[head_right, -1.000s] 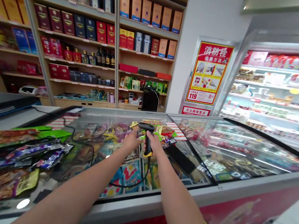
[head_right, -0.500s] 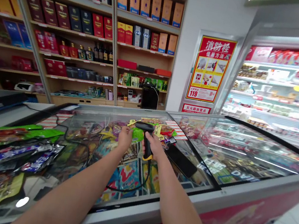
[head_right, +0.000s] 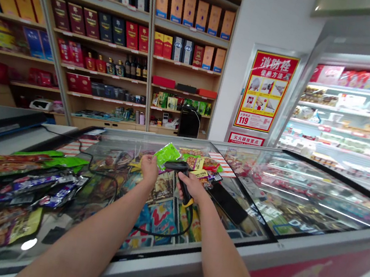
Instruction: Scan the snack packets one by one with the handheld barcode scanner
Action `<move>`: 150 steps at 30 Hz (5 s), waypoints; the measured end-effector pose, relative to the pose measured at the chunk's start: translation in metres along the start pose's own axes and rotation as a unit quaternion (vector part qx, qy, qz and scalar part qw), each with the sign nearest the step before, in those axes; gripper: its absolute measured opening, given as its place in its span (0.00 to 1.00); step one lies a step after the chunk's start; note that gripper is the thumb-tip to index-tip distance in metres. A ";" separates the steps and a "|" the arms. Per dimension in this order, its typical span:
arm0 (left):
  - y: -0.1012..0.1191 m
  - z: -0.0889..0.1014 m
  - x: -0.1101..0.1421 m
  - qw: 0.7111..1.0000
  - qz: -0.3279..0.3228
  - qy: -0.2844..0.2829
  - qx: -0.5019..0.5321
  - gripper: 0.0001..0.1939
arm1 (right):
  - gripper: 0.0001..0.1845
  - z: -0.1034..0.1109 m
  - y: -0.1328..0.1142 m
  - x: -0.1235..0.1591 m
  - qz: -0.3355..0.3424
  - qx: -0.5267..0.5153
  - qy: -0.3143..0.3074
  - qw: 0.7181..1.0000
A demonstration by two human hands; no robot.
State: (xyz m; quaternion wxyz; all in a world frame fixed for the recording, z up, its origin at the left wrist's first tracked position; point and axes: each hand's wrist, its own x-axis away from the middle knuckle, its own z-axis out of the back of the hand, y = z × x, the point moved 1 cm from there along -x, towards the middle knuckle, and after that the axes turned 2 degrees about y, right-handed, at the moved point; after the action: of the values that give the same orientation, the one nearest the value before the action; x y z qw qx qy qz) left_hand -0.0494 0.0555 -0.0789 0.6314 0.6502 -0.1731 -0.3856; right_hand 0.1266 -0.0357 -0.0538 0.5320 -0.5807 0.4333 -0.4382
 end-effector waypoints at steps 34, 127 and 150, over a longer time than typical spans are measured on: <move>0.029 0.238 -0.093 0.978 -0.041 0.151 -0.136 0.01 | 0.21 -0.196 -0.020 -0.042 -0.024 -0.083 -0.220 0.972; 0.019 0.017 0.006 0.996 0.042 0.070 -0.028 0.03 | 0.20 0.008 -0.002 -0.001 -0.013 -0.029 0.000 0.999; 0.030 0.291 -0.086 0.944 -0.011 0.193 -0.267 0.08 | 0.19 -0.228 -0.015 -0.030 -0.043 -0.046 -0.227 0.972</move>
State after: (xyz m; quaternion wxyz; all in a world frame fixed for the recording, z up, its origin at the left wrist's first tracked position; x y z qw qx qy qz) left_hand -0.3066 -0.0880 0.0013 0.7991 0.5213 0.0681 -0.2917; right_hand -0.1009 -0.0598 -0.0285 0.5698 -0.7068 0.2953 -0.2975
